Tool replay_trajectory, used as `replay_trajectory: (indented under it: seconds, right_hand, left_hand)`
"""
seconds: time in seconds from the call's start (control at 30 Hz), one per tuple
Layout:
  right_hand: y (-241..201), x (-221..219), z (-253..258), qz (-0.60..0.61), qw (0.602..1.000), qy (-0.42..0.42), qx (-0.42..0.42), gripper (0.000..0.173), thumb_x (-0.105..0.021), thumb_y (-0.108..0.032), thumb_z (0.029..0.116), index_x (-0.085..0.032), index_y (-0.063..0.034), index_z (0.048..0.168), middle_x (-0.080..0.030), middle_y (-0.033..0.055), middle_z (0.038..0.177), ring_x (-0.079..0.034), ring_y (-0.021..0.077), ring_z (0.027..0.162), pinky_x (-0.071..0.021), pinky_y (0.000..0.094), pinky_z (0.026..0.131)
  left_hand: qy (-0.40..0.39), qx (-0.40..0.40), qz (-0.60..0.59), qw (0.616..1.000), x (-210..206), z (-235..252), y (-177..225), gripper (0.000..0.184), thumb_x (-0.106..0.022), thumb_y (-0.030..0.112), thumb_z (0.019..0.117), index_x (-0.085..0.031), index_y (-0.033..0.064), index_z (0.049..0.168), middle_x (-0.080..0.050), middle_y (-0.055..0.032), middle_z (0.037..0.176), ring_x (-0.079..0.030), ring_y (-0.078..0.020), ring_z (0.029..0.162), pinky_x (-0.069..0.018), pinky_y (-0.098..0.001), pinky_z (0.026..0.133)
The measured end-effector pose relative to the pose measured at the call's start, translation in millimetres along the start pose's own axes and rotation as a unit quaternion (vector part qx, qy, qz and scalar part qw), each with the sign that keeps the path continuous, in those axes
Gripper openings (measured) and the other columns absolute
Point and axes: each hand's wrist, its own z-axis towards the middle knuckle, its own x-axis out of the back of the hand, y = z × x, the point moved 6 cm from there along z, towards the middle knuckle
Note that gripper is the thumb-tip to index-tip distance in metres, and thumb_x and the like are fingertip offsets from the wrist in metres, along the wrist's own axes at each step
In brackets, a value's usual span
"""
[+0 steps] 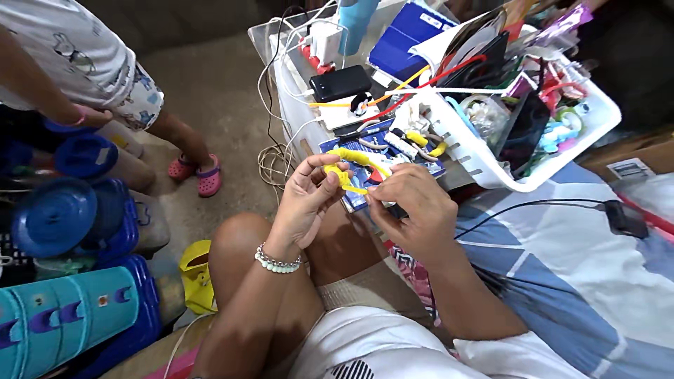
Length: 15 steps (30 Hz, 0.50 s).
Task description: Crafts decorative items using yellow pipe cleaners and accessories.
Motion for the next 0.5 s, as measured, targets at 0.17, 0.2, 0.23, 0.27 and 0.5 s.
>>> replay_trajectory:
  seconds: [0.17,0.2,0.23,0.27,0.5]
  right_hand:
    - [-4,0,2,-0.031,0.999,0.005,-0.002,0.009,-0.069,-0.009,0.0899,-0.069,-0.0061,0.081,-0.068,0.0047,0.078,-0.068,0.016,0.084,-0.0508,0.0396,0.101]
    - [-5,0,2,-0.039,0.999,0.007,-0.003,0.01,-0.069,-0.009,0.0893,-0.068,-0.0062,0.08,-0.067,0.0049,0.076,-0.067,0.0164,0.083,-0.0501,0.0395,0.101]
    - [-6,0,2,-0.046,0.999,0.008,-0.004,0.011,-0.07,-0.009,0.0888,-0.068,-0.0064,0.079,-0.067,0.0049,0.075,-0.067,0.0164,0.082,-0.0494,0.0396,0.102]
    - [-8,-1,2,-0.052,0.999,0.009,-0.004,0.011,-0.07,-0.01,0.0884,-0.067,-0.0067,0.078,-0.066,0.0049,0.074,-0.066,0.0163,0.08,-0.0484,0.0401,0.102]
    - [-16,-10,1,-0.062,0.998,0.01,0.001,0.012,-0.07,-0.009,0.0878,-0.067,-0.0071,0.076,-0.063,0.0042,0.069,-0.064,0.0169,0.075,-0.0453,0.0441,0.104]
  left_hand:
    - [0.009,-0.017,0.028,0.999,0,0,2,0.027,-0.069,0.003,0.0942,-0.068,0.0169,0.117,-0.073,-0.0035,0.109,-0.072,-0.0116,0.093,-0.0604,-0.0263,0.082]
    - [0.008,-0.021,0.032,0.999,0,0,2,0.027,-0.07,0.002,0.0937,-0.068,0.0165,0.117,-0.072,-0.0038,0.109,-0.072,-0.0121,0.094,-0.0606,-0.027,0.083]
    - [0.009,-0.026,0.034,0.999,0,0,1,0.027,-0.07,0.002,0.0931,-0.068,0.0157,0.116,-0.072,-0.0044,0.109,-0.072,-0.0127,0.094,-0.0608,-0.0278,0.083]
    - [0.011,-0.033,0.036,0.999,-1,1,1,0.027,-0.071,0.001,0.0925,-0.068,0.0151,0.115,-0.072,-0.005,0.109,-0.072,-0.0132,0.094,-0.061,-0.0284,0.083]
    - [0.044,-0.081,0.053,0.994,1,1,-3,0.028,-0.075,0.001,0.0894,-0.07,0.0151,0.113,-0.071,-0.0041,0.111,-0.07,-0.0125,0.094,-0.0602,-0.0276,0.083]
